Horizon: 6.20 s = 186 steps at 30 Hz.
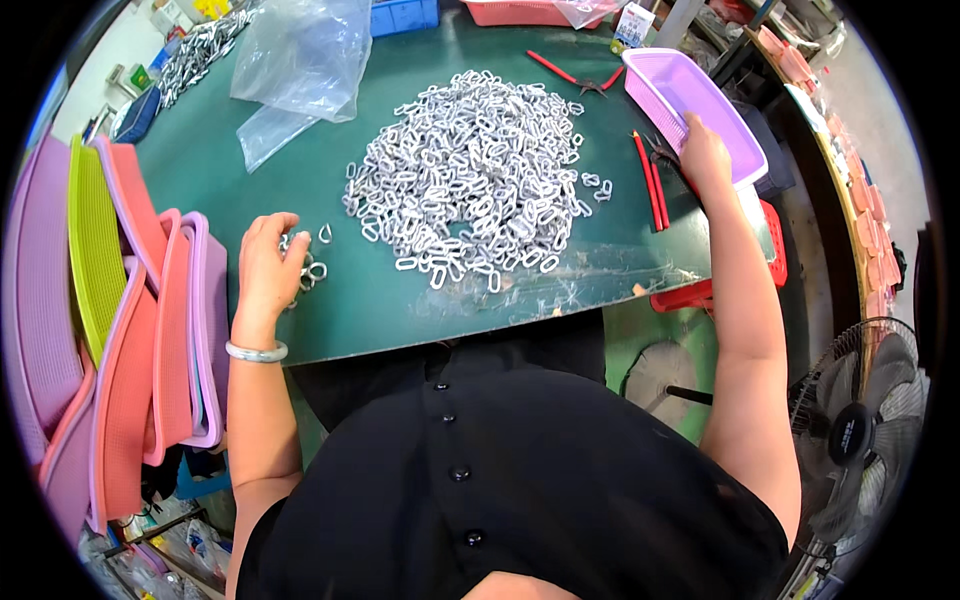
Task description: The person sorts a large pile of silver metal clips on a green table, separating them into smaller piles. They then transfer the sorted clips into a purple plastic basket.
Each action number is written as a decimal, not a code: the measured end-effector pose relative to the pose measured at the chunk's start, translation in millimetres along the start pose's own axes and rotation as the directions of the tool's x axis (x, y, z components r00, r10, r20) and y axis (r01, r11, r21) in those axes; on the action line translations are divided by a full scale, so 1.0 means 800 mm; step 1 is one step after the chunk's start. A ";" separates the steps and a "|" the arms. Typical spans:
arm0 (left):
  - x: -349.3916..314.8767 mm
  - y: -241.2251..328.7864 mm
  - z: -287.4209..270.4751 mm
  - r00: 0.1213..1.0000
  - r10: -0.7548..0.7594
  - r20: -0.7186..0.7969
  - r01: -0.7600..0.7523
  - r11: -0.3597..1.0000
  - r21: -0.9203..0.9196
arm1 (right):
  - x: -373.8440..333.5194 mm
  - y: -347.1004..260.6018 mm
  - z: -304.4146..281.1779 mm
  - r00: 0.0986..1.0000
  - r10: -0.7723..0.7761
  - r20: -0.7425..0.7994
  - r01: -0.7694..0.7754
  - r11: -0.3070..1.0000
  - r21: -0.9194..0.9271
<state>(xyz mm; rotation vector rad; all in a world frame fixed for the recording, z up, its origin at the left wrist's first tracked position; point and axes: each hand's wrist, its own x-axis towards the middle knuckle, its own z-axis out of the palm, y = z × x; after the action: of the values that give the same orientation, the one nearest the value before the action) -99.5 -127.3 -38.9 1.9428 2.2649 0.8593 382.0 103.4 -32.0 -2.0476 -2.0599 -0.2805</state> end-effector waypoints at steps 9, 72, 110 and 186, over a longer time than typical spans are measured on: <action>-0.123 0.074 0.002 0.870 0.136 0.473 0.381 0.422 -0.823 | -0.141 -0.012 -0.172 0.955 -0.203 -0.216 0.278 0.867 0.414; -0.222 0.023 0.120 0.586 -0.061 0.808 0.798 -0.129 -0.589 | -0.197 -0.140 0.025 0.972 -0.207 -0.113 0.168 0.275 0.947; -0.225 0.028 0.122 0.595 -0.063 0.801 0.794 -0.107 -0.599 | -0.184 -0.206 -0.015 0.695 -0.689 -0.203 0.697 0.579 0.423; -0.234 0.034 0.120 0.597 -0.114 0.794 0.796 -0.038 -0.604 | -0.118 -0.158 -0.020 0.799 -0.600 -0.035 0.503 0.636 0.585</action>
<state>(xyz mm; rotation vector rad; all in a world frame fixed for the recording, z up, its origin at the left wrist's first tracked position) 1.3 -261.8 -168.4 0.4516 1.1368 1.0151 256.3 7.0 -41.3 -1.0723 -2.4406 0.4013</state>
